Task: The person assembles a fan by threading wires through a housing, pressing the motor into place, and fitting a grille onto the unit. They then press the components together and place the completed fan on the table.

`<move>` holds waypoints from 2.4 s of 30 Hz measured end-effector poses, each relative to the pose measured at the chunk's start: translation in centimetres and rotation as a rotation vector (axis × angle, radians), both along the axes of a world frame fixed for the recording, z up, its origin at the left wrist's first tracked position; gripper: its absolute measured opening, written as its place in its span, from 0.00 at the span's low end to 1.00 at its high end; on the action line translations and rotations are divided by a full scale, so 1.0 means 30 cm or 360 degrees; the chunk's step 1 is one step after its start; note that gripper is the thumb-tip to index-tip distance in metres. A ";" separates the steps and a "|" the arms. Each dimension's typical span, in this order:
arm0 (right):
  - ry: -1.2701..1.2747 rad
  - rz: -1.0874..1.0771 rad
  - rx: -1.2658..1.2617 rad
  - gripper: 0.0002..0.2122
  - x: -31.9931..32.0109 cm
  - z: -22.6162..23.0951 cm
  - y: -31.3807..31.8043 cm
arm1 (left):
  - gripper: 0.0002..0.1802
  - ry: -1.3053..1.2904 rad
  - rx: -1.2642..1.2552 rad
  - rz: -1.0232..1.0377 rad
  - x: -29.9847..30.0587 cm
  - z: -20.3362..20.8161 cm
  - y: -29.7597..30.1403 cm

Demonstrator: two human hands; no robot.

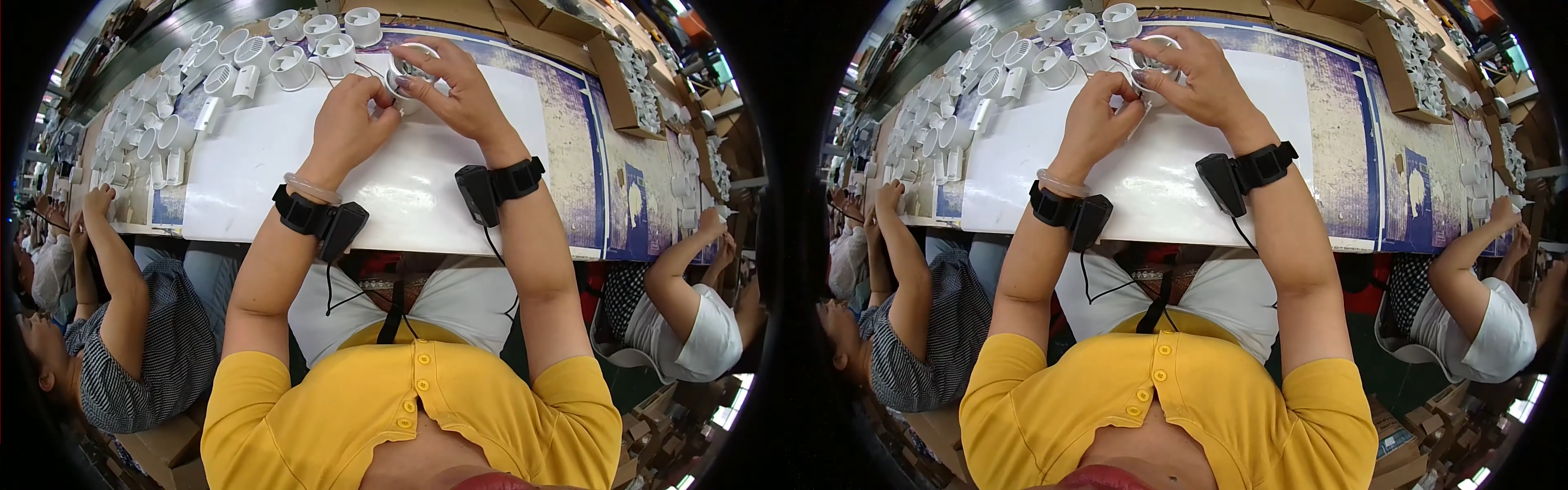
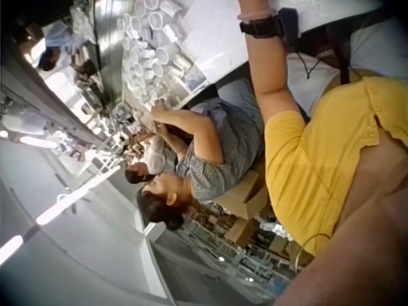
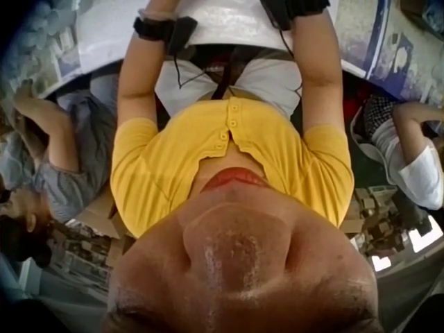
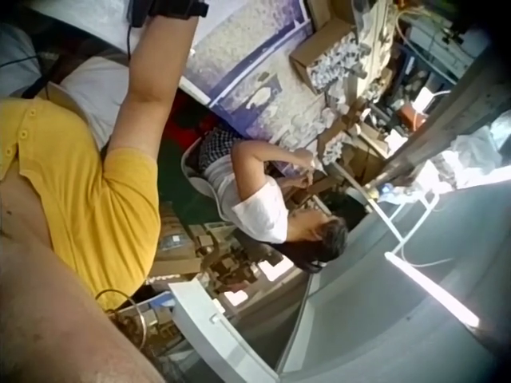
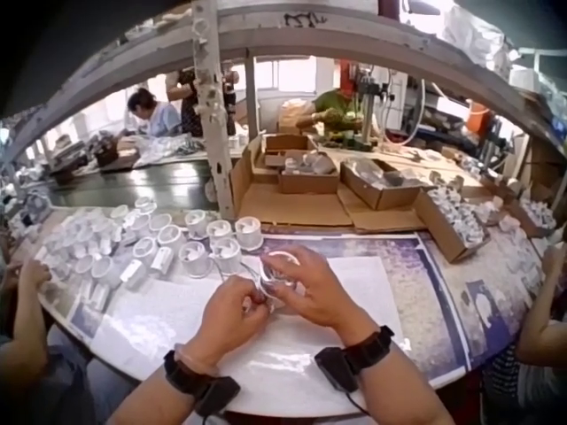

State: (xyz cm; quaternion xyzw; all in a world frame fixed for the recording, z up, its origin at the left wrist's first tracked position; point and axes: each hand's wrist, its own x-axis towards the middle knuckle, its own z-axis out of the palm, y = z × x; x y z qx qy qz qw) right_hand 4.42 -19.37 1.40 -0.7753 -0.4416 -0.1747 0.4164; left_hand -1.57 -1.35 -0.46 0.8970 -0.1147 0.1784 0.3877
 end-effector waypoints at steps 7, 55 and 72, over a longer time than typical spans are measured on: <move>0.0115 0.0048 -0.0014 0.15 -0.001 -0.001 0.021 | 0.10 0.0134 0.0047 0.0030 -0.005 -0.004 -0.003; 0.0025 0.0010 -0.0318 0.19 0.032 -0.020 -0.033 | 0.02 -0.0318 0.0343 -0.0032 -0.011 -0.016 -0.010; 0.0649 0.0301 0.0057 0.19 0.038 -0.035 -0.029 | 0.13 0.0193 -0.0896 -0.0243 0.032 -0.018 0.054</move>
